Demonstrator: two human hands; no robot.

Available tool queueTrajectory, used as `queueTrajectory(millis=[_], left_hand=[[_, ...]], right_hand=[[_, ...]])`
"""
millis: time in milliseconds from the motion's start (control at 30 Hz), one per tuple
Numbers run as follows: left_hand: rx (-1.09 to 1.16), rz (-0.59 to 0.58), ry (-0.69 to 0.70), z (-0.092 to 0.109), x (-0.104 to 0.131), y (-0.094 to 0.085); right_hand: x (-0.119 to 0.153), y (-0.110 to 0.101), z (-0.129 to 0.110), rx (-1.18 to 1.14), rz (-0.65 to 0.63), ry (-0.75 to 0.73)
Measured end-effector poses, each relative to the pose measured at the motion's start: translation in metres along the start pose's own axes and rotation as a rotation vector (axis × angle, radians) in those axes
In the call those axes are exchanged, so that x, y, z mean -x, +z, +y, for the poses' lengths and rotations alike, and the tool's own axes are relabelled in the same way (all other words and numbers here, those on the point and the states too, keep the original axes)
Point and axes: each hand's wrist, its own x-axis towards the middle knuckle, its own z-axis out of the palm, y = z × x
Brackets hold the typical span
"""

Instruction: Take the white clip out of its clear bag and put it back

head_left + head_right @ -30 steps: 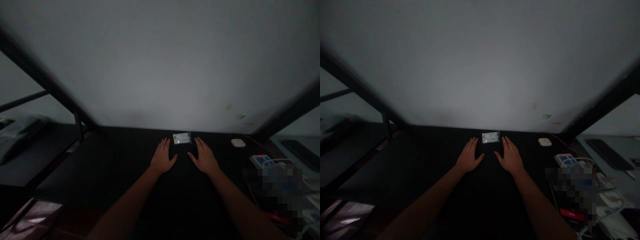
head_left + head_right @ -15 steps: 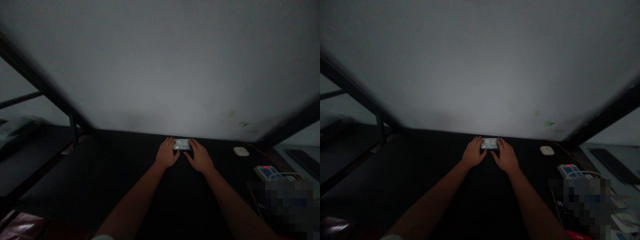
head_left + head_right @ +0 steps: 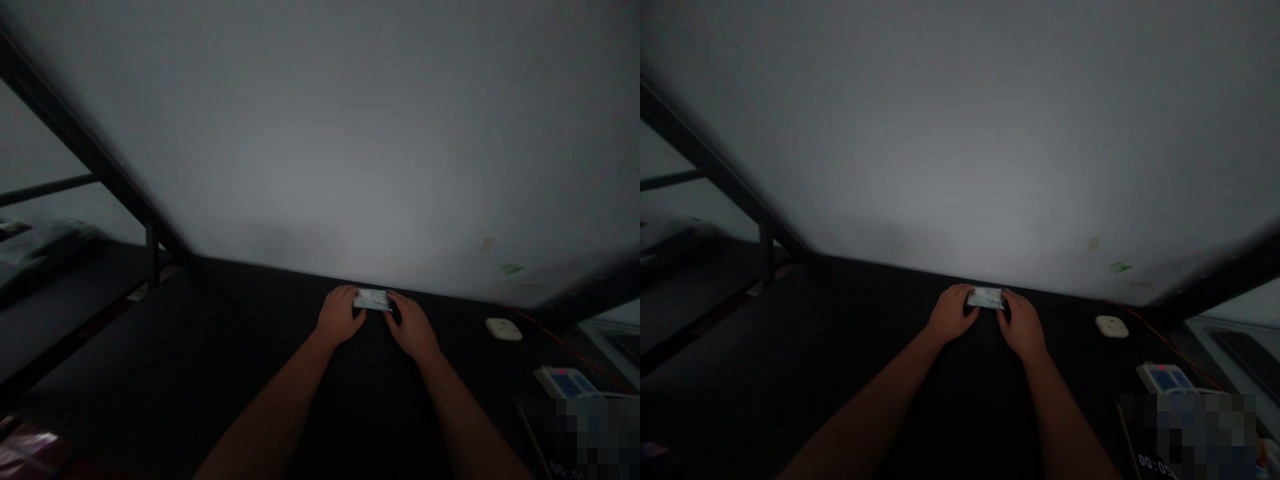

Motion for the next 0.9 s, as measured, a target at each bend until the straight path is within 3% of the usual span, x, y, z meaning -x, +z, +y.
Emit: queueTrajectory(millis=[133,300,533,900], left_hand=[[0.058,0.005,-0.01,-0.003,-0.001,0.003],[0.102,0.016,-0.026,-0.002,-0.002,0.003],[0.164,0.032,-0.043,0.0,-0.004,-0.001],[0.473,-0.024,-0.247,-0.006,-0.007,0.001]], right_hand=[[-0.001,-0.002,-0.002,-0.067,0.013,0.028],[-0.002,-0.006,-0.006,-0.135,0.024,0.165],[-0.004,-0.011,-0.008,-0.299,0.119,0.297],[-0.003,-0.01,-0.006,-0.358,0.126,0.321]])
